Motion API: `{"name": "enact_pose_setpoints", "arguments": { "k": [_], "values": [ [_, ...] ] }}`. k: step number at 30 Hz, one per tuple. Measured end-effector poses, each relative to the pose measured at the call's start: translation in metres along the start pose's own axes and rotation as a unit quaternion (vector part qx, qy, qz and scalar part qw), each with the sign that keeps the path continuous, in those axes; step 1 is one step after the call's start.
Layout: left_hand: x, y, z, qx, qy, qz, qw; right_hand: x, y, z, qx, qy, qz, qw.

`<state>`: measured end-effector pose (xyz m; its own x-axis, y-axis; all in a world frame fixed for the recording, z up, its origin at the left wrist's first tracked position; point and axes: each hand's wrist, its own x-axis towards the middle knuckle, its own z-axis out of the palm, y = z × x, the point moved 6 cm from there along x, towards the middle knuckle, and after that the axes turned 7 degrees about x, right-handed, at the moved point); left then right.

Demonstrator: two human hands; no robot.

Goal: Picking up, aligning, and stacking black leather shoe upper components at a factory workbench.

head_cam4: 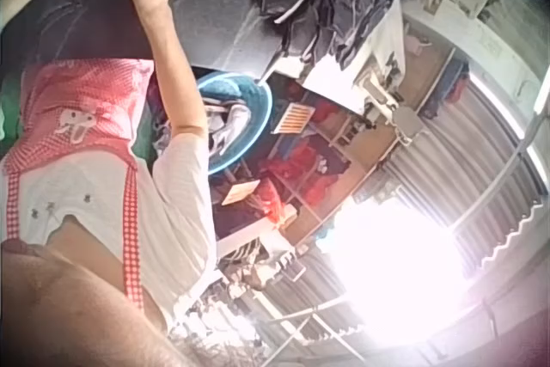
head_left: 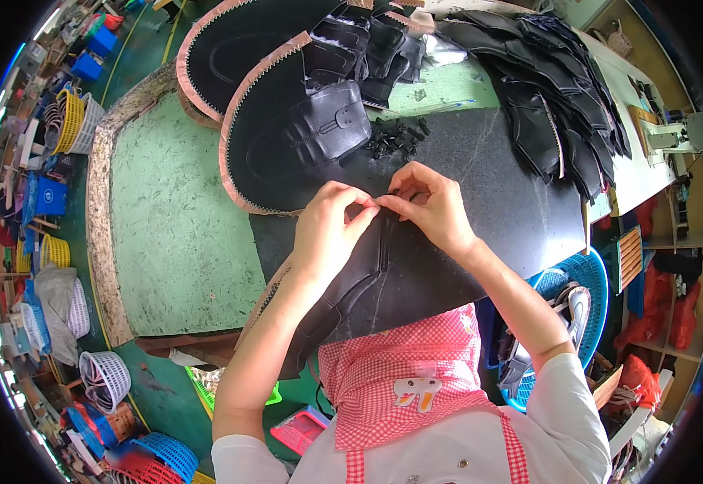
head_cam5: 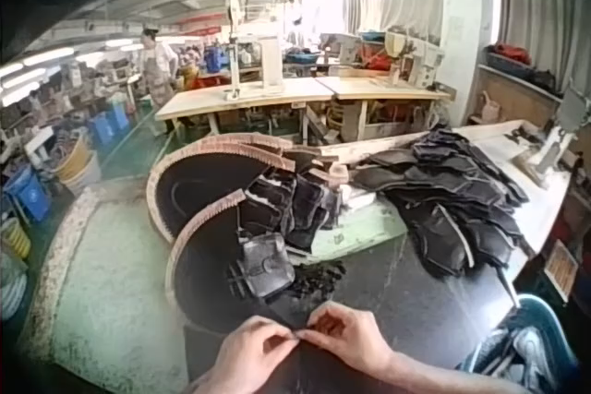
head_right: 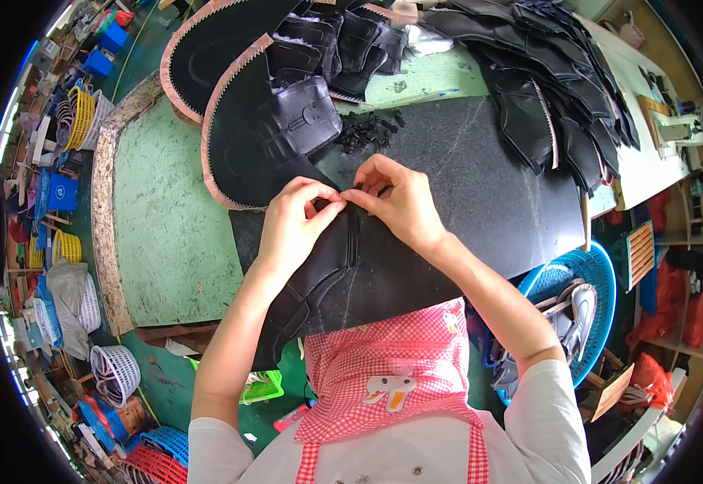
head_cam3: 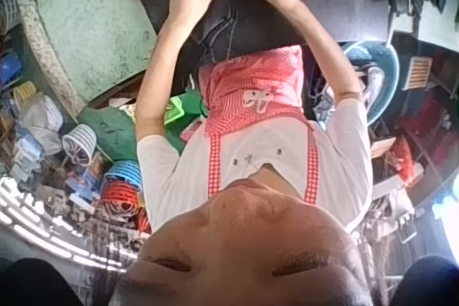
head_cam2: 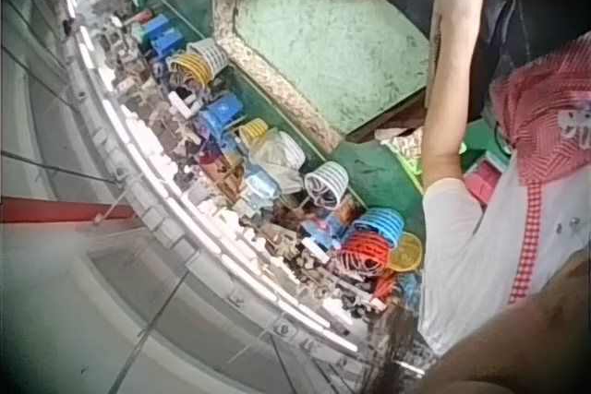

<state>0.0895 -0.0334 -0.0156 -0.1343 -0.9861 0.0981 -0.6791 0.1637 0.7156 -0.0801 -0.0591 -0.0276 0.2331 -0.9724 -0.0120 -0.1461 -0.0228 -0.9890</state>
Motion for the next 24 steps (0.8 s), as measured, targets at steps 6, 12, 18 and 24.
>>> {"name": "enact_pose_setpoints", "arguments": {
  "k": [6, 12, 18, 24],
  "values": [
    [0.0, -0.002, 0.001, 0.011, 0.01, 0.009, 1.0, -0.002, -0.008, 0.004, -0.062, -0.008, -0.029, 0.998],
    [-0.002, -0.002, 0.0, -0.006, 0.0, -0.002, 1.0, -0.009, -0.011, 0.002, -0.034, -0.057, 0.015, 0.998],
    [0.001, -0.005, 0.004, -0.012, 0.0, -0.011, 1.0, -0.007, 0.001, -0.001, 0.004, -0.08, 0.062, 0.995],
    [0.002, -0.002, -0.001, 0.006, 0.004, 0.0, 1.0, 0.003, 0.011, -0.001, 0.116, -0.06, 0.104, 0.986]
  ]
}}
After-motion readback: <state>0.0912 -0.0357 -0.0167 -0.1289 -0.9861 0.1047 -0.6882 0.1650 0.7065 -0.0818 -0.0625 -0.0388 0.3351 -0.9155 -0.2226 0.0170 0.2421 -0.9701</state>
